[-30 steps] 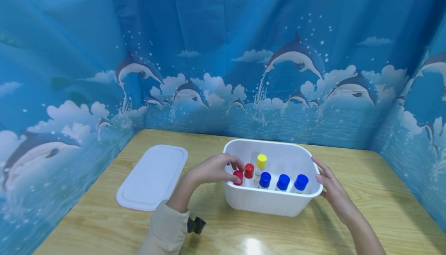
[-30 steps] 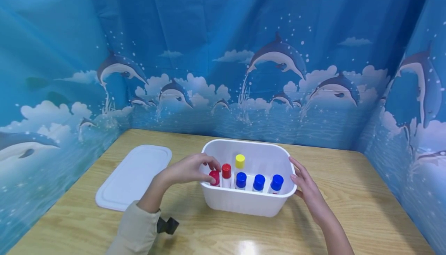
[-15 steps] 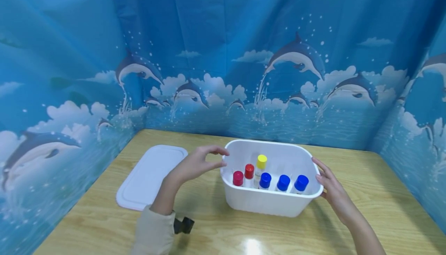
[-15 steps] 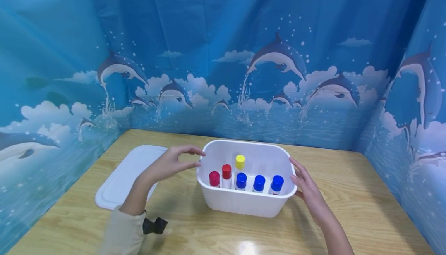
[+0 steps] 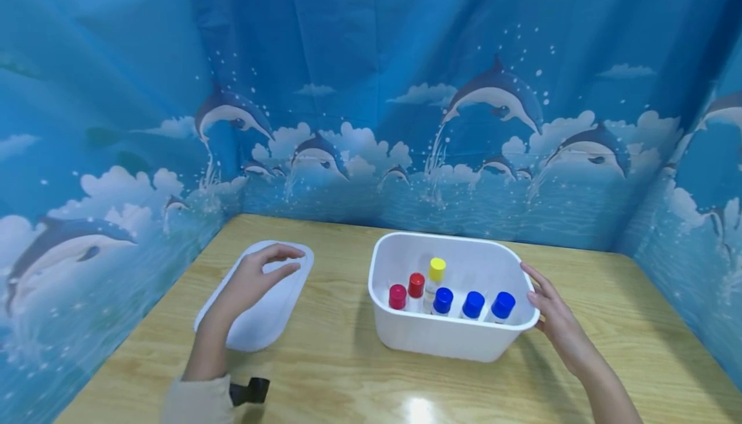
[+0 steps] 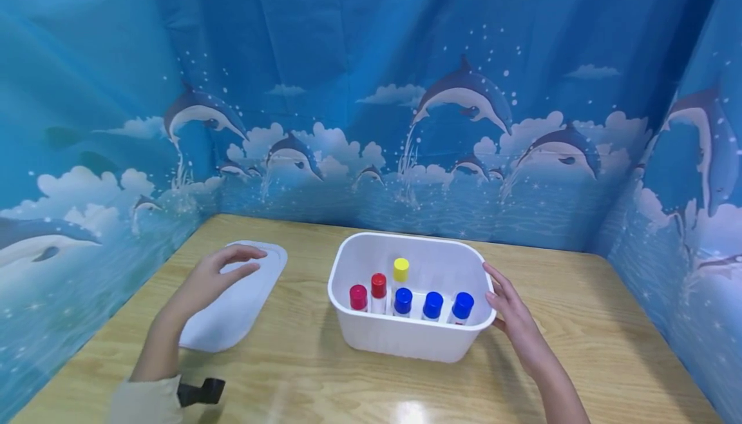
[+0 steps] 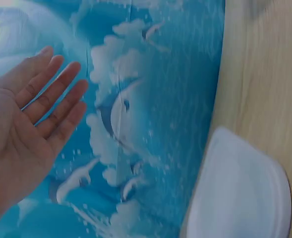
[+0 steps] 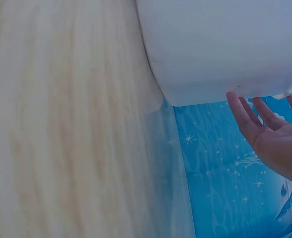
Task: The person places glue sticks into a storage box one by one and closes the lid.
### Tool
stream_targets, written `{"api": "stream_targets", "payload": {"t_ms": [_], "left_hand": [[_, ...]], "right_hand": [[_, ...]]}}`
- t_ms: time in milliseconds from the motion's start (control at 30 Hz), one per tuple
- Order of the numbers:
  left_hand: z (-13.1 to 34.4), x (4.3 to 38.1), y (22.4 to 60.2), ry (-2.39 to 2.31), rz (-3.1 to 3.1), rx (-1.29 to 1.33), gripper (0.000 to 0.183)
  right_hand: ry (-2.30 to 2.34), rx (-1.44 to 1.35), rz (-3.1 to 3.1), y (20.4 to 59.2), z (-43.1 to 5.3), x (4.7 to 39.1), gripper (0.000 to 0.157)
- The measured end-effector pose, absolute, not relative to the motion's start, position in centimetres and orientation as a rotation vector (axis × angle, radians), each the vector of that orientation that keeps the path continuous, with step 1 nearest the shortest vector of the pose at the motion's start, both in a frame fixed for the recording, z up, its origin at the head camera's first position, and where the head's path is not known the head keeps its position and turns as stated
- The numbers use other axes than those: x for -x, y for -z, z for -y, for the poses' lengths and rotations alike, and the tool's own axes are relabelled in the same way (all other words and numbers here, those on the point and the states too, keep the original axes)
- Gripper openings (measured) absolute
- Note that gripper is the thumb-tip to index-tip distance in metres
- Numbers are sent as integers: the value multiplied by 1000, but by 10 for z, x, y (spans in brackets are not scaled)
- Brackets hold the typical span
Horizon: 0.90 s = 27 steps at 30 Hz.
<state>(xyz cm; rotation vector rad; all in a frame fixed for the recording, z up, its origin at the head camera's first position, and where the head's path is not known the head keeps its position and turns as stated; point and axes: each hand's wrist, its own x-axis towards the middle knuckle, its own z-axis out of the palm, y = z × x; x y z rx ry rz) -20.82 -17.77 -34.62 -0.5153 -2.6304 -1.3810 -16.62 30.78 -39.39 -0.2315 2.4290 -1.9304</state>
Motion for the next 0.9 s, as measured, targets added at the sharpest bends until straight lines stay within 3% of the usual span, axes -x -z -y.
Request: {"api": "stream_targets", "payload": {"t_ms": [433,667,900], "left_hand": [[256,205,386,1308,2550,223,36],[276,206,413,1371,2394,122,36],[293,203,438,1430,2396,-144,44]], "right_hand": [[1938,282,-2440,393,-310,167,50],[1927,286,-2456,394,-311,168,50],[1935,294,-2451,394,-309,167,50]]}}
